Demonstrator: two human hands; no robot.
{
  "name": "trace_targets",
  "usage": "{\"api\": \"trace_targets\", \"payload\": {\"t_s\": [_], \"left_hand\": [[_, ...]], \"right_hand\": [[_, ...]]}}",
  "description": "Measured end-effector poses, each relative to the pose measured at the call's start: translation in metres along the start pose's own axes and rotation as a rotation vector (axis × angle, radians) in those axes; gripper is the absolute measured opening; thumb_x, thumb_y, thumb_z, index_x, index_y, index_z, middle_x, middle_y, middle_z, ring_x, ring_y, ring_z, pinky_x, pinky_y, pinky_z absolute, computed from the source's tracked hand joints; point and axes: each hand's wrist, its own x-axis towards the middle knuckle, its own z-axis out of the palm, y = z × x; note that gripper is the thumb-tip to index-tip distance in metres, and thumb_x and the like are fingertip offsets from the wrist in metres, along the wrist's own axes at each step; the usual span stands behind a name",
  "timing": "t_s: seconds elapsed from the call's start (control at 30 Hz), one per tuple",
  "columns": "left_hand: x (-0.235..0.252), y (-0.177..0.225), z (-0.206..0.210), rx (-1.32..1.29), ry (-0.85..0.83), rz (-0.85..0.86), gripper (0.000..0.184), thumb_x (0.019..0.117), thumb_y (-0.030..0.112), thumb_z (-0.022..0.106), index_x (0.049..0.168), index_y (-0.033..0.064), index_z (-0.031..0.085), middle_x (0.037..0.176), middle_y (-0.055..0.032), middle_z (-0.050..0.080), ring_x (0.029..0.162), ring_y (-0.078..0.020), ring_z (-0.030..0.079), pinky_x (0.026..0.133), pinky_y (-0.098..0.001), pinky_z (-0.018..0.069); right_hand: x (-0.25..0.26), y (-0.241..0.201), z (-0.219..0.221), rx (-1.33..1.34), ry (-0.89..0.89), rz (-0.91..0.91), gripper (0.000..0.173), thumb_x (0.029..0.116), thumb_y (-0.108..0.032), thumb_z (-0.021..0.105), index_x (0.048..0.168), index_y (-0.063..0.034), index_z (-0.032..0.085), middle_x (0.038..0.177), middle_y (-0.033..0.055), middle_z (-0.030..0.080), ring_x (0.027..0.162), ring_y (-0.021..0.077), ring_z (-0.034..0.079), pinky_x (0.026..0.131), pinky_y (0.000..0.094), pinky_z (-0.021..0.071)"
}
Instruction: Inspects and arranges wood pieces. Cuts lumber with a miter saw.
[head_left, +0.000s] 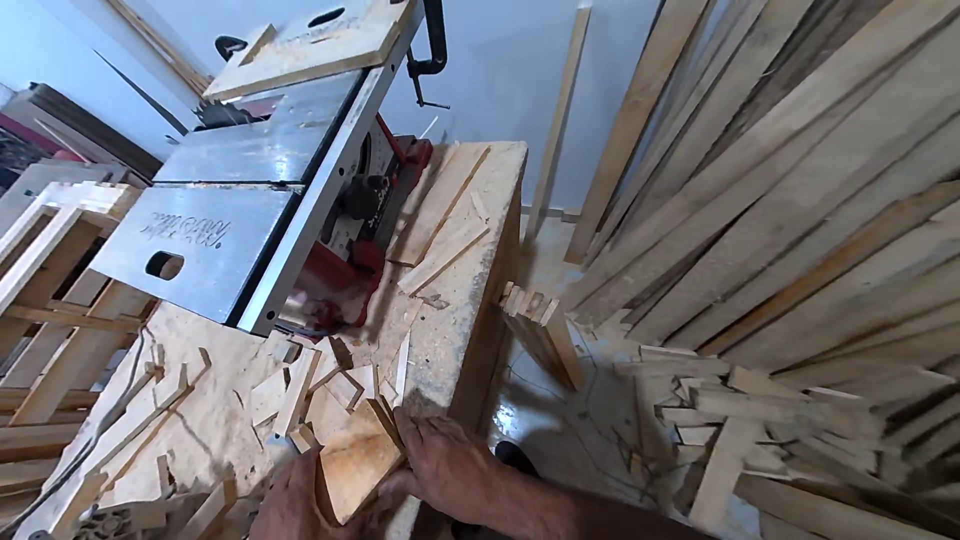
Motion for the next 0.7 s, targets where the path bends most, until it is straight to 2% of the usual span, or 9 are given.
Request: {"api": "trace_targets", "payload": {"t_s": [0.13, 0.27, 0.37, 0.47, 0.57, 0.63, 0.7], "left_hand": [[0.003, 0.001, -0.002, 0.001, -0.023, -0.005, 0.110, 0.0592, 0.051, 0.095, 0.145, -0.0008, 0.049, 0.135, -0.0266, 0.059, 0.121, -0.0440, 0.061, 0.101, -0.0614, 0.0498], [0.007, 0.003, -0.003, 0.064, -0.065, 0.002, 0.119, 0.0581, 0.058, 0.093, 0.150, 0.0011, 0.043, 0.138, -0.0256, 0.057, 0.123, -0.0423, 0.061, 0.102, -0.0596, 0.0500], [0.007, 0.003, 0.000, 0.062, -0.037, -0.004, 0.115, 0.0590, 0.053, 0.094, 0.148, 0.0006, 0.044, 0.138, -0.0259, 0.057, 0.124, -0.0437, 0.059, 0.103, -0.0601, 0.0491], [0.006, 0.003, 0.003, 0.039, -0.014, -0.003, 0.113, 0.0592, 0.050, 0.094, 0.148, 0.0003, 0.044, 0.138, -0.0269, 0.057, 0.124, -0.0447, 0.059, 0.102, -0.0618, 0.0486], [0.007, 0.000, 0.004, -0.009, 0.000, 0.062, 0.121, 0.0571, 0.048, 0.097, 0.154, 0.0058, 0.039, 0.142, -0.0253, 0.055, 0.127, -0.0438, 0.058, 0.105, -0.0629, 0.0475], [0.011, -0.001, 0.002, 0.008, -0.030, 0.072, 0.130, 0.0530, 0.053, 0.098, 0.158, 0.0112, 0.034, 0.144, -0.0236, 0.054, 0.127, -0.0427, 0.058, 0.104, -0.0629, 0.0485], [0.012, 0.002, 0.001, 0.047, -0.049, 0.057, 0.129, 0.0540, 0.052, 0.097, 0.159, 0.0133, 0.032, 0.143, -0.0225, 0.055, 0.125, -0.0422, 0.060, 0.101, -0.0634, 0.0499]], "right_hand": [[0.001, 0.000, -0.002, 0.015, -0.032, 0.008, 0.090, 0.0950, -0.063, 0.059, 0.146, 0.0101, 0.045, 0.116, 0.0249, 0.070, 0.107, 0.0388, 0.071, 0.094, 0.0510, 0.0567], [0.002, -0.002, -0.006, 0.053, -0.088, 0.028, 0.090, 0.0960, -0.061, 0.059, 0.149, 0.0101, 0.041, 0.120, 0.0256, 0.069, 0.111, 0.0393, 0.069, 0.098, 0.0512, 0.0546], [0.005, 0.010, -0.008, 0.204, -0.069, 0.024, 0.083, 0.0917, -0.053, 0.071, 0.147, 0.0056, 0.048, 0.118, 0.0229, 0.070, 0.108, 0.0369, 0.070, 0.094, 0.0525, 0.0561], [0.005, 0.027, -0.013, 0.390, -0.158, 0.088, 0.078, 0.0893, -0.043, 0.078, 0.149, -0.0007, 0.049, 0.129, 0.0208, 0.067, 0.119, 0.0347, 0.065, 0.105, 0.0523, 0.0496], [-0.005, 0.038, 0.009, 0.444, -0.093, 0.083, 0.065, 0.0912, -0.042, 0.076, 0.138, 0.0002, 0.059, 0.126, 0.0201, 0.068, 0.117, 0.0327, 0.066, 0.104, 0.0505, 0.0512], [-0.010, 0.037, 0.022, 0.470, -0.037, 0.095, 0.065, 0.0921, -0.043, 0.074, 0.138, 0.0003, 0.059, 0.126, 0.0197, 0.068, 0.117, 0.0322, 0.067, 0.104, 0.0501, 0.0515], [-0.012, 0.033, 0.025, 0.467, -0.029, 0.113, 0.065, 0.0942, -0.043, 0.072, 0.140, 0.0002, 0.057, 0.127, 0.0200, 0.068, 0.118, 0.0326, 0.066, 0.104, 0.0502, 0.0512]]}}
